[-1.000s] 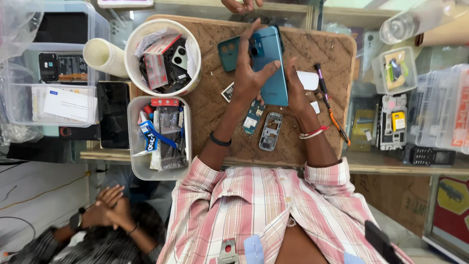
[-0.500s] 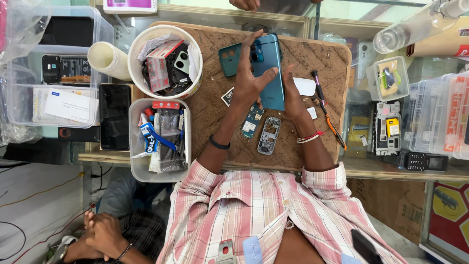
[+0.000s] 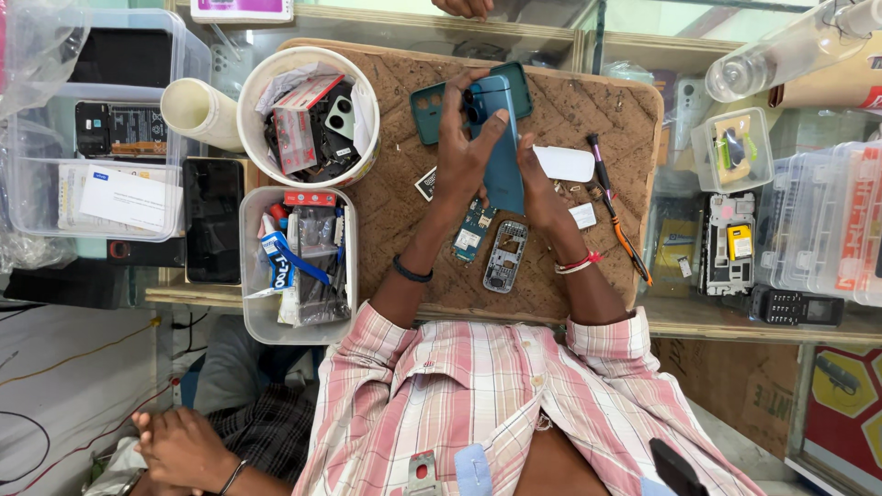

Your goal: The person handles a smartphone motherboard, then picks up a light blue smartphone and a dark green case. They repeatedly insert and remove the phone from the case, rotate the phone, and wipe the case interior with a white wipe. The person continues to handle the phone and case, occasionally wiping the case and phone surfaces.

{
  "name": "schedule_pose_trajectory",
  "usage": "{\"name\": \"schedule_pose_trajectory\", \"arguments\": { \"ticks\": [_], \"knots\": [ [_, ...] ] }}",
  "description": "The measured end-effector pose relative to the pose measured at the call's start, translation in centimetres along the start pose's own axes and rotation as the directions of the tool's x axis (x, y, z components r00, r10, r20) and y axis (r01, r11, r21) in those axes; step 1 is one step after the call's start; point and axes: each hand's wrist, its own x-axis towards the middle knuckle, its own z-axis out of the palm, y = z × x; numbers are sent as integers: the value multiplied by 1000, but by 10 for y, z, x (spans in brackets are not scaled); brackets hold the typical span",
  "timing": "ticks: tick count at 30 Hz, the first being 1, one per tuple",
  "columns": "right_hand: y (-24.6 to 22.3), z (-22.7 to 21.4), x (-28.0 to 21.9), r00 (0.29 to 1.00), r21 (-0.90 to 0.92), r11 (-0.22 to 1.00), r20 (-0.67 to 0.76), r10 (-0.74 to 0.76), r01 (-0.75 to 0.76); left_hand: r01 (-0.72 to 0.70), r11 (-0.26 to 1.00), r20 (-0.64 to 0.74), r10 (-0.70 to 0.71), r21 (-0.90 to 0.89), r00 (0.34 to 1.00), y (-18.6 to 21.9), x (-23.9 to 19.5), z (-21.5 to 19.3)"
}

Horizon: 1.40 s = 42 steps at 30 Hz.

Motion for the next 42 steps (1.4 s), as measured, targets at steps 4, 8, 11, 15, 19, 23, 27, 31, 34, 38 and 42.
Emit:
{"name": "schedule_pose_trajectory", "arguments": {
  "ticks": [4, 8, 11, 15, 19, 23, 27, 31, 34, 38, 42],
  "knots": [
    [-1, 0, 0, 1000, -8, 1000, 16, -24, 25, 61, 998, -11, -61, -23, 998, 3, 0, -1],
    [-3, -4, 2, 1000, -49, 999, 17, 11, -10, 162, 983, 54, -158, -82, 986, 15, 1, -2],
    [-3, -7, 2, 999, -70, 996, -11, 49, -50, 107, 991, 131, -95, -86, 987, 21, 4, -4],
    [1, -14, 1, 998, -7, 998, -21, 64, -64, 232, 972, 188, -231, 17, 955, 21, 6, -6],
    [7, -21, 2, 999, 35, 999, 13, 40, -40, 124, 992, 255, -118, -6, 960, 10, 6, -6],
    [10, -22, 1, 998, 37, 998, -34, 55, -54, -91, 988, 207, 64, 127, 976, 3, 6, -4],
    [6, -24, 1, 999, 151, 988, 6, 36, -36, 158, 987, 195, -160, 22, 968, 11, 4, -6],
    [2, -20, 3, 1000, 192, 981, 14, 14, -17, 147, 988, 196, -135, -50, 971, 15, 4, -7],
    [1, -13, 4, 999, 200, 980, -35, -1, 8, 50, 996, 154, -39, -69, 987, 7, 5, -9],
    [-7, -6, 7, 994, 254, 962, -82, -78, 96, 61, 988, 139, -41, -143, 989, -9, 4, -11],
    [-17, 0, 8, 976, 312, 936, -190, -105, 161, 163, 955, 158, -126, -250, 979, -22, 2, -4]
  ]
}}
